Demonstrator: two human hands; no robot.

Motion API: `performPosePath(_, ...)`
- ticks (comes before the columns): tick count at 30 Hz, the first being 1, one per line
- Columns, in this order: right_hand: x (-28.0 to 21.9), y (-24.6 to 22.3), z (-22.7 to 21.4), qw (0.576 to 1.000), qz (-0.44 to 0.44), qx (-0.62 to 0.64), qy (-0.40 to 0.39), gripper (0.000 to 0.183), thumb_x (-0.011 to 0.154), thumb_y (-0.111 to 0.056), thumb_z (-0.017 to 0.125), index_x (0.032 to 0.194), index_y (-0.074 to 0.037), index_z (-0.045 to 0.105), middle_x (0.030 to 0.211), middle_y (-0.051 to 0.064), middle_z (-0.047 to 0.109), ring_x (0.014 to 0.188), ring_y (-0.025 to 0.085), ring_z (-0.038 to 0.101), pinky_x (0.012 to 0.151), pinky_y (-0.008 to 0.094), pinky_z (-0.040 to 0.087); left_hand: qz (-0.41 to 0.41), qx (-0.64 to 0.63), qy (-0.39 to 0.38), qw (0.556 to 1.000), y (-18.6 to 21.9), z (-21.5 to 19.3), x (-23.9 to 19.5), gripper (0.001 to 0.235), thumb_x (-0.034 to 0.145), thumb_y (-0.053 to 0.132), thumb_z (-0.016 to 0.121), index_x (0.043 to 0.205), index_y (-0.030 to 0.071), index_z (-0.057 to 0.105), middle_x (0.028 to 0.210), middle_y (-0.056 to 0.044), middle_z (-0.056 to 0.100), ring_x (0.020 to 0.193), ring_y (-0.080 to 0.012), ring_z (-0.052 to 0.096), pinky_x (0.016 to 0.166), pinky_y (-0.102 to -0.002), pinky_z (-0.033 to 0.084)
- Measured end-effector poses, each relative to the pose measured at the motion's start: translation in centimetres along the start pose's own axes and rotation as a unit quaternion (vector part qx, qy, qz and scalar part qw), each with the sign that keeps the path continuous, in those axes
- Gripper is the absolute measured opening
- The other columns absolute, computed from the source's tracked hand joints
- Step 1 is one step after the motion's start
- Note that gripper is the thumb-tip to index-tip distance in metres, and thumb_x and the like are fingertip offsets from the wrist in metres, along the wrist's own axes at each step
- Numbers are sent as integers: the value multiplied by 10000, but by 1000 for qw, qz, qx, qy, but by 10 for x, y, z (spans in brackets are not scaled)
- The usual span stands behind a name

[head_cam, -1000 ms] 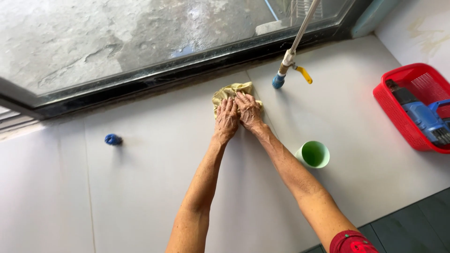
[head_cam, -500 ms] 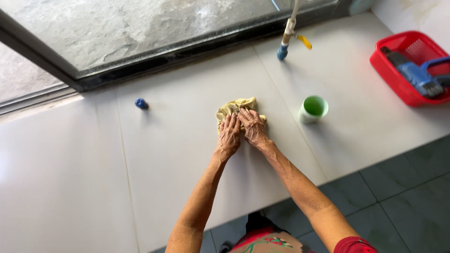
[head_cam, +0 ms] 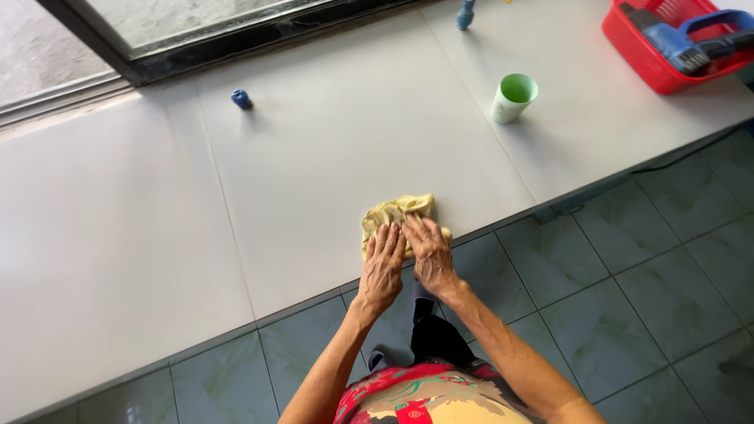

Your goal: Wipe down a long countertop or window ledge with a cloth.

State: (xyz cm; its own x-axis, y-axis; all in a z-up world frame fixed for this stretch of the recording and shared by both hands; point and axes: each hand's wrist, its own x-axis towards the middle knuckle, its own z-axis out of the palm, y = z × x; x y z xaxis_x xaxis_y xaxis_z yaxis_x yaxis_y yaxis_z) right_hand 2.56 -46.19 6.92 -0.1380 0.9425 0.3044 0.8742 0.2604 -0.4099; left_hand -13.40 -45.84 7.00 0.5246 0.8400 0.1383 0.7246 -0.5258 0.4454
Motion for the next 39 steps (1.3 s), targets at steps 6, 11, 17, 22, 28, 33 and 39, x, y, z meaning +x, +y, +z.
performPosePath(6, -20, -2, -6, 1000, 1, -9, 21, 506, 863, 34, 560, 1359, -26, 640, 1503, 84, 571, 1363, 312, 483, 1093, 438, 391, 1, 4, 41, 999, 15, 14, -13, 740, 817, -67, 511, 1545, -39, 383, 1641, -231, 320, 1554, -413, 207, 1248, -560, 148)
performPosePath(11, -22, 26, -18, 999, -14, -15, 49, 455, 907, -42, 565, 1355, -16, 641, 1483, 103, 575, 1334, 320, 498, 1075, 449, 389, -6, 7, 21, 1000, 43, 25, 12, 756, 809, -33, 499, 1550, -59, 350, 1640, -252, 303, 1554, -432, 174, 1240, -577, 114)
performPosePath(17, -27, 119, -50, 990, 36, -100, 92, 456, 894, -46, 562, 1341, -34, 655, 1466, 84, 594, 1332, 299, 511, 1065, 448, 399, 78, -28, 21, 996, 87, 86, 93, 713, 868, 28, 504, 1554, -77, 339, 1646, -259, 294, 1562, -439, 171, 1244, -602, 95)
performPosePath(22, -16, 203, -81, 979, 80, -132, 136, 465, 872, -8, 568, 1329, -35, 652, 1466, 83, 593, 1341, 291, 512, 1056, 439, 410, 147, -27, -8, 989, 129, 125, 186, 724, 854, 50, 520, 1545, -74, 345, 1643, -269, 292, 1546, -465, 176, 1235, -620, 108)
performPosePath(28, 5, 247, -96, 957, 198, -155, 146, 465, 883, -35, 560, 1341, -31, 642, 1467, 62, 564, 1313, 291, 503, 1008, 490, 411, 229, -73, -95, 966, 137, 126, 270, 648, 921, 152, 553, 1538, 10, 411, 1635, -194, 353, 1535, -411, 255, 1238, -582, 191)
performPosePath(33, 14, 236, -74, 943, 259, -135, 162, 412, 951, -118, 539, 1334, 16, 613, 1470, 160, 527, 1310, 388, 463, 996, 536, 414, 277, -62, -93, 954, 111, 137, 273, 594, 992, 205, 558, 1547, 42, 423, 1648, -169, 351, 1542, -361, 283, 1259, -512, 210)
performPosePath(39, 19, 159, -57, 946, 265, -124, 137, 448, 934, -85, 513, 1357, 39, 590, 1465, 203, 520, 1267, 403, 472, 1019, 499, 426, 305, -16, -139, 942, 62, 82, 232, 688, 885, 98, 578, 1548, 28, 411, 1647, -186, 337, 1541, -355, 268, 1249, -486, 218)
